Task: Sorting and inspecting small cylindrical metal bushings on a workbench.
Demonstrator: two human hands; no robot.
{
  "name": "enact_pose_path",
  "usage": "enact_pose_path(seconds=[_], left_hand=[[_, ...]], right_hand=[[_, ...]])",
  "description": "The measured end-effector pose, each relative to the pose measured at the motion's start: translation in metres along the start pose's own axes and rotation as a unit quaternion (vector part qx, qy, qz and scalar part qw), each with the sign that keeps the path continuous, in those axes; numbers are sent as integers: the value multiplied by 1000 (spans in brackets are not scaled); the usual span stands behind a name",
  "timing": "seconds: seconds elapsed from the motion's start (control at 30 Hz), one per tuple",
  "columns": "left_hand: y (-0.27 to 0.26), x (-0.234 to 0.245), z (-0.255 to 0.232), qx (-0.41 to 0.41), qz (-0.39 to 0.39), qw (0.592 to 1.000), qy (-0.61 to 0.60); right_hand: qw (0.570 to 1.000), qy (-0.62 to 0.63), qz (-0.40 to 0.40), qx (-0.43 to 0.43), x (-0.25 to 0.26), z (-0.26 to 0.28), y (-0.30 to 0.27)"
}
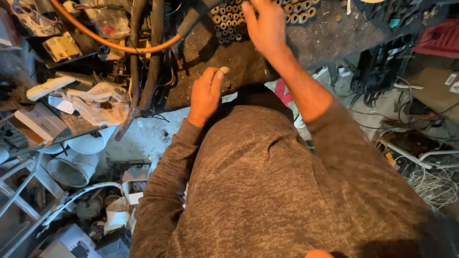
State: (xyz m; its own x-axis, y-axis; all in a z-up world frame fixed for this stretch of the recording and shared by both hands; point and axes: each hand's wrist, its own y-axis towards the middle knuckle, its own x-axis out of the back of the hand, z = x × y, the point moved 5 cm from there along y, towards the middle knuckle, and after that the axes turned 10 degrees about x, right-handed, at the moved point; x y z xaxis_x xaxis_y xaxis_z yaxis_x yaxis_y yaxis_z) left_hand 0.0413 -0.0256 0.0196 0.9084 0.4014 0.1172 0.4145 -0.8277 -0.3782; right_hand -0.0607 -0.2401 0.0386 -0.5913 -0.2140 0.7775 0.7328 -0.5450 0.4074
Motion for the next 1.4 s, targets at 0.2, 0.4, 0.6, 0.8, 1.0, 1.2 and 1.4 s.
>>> enact_pose_path(seconds=[0.2, 0.4, 0.6, 0.8, 1.0, 1.2, 1.4], left_hand=[[16, -27, -57, -299, 26, 934, 193], [24, -58, -104, -426, -9, 870, 247], [35, -93, -143, -440, -80, 842, 302], [34, -136, -160, -368, -62, 916, 147], [67, -179, -129, 127, 61, 947, -289], [47, -182, -175, 144, 238, 884, -376], [46, -203, -168, 87, 260, 831, -483]], right_hand=[[905, 314, 93, -273, -5, 14, -96], [939, 267, -26, -213, 61, 30, -46], [950, 273, -25, -149, 114, 15, -22], [940, 313, -48, -128, 153, -6, -12], [968, 217, -93, 80, 192, -19, 4], [954, 259, -86, 122, 229, -18, 7], [936, 347, -57, -2, 212, -12, -35]])
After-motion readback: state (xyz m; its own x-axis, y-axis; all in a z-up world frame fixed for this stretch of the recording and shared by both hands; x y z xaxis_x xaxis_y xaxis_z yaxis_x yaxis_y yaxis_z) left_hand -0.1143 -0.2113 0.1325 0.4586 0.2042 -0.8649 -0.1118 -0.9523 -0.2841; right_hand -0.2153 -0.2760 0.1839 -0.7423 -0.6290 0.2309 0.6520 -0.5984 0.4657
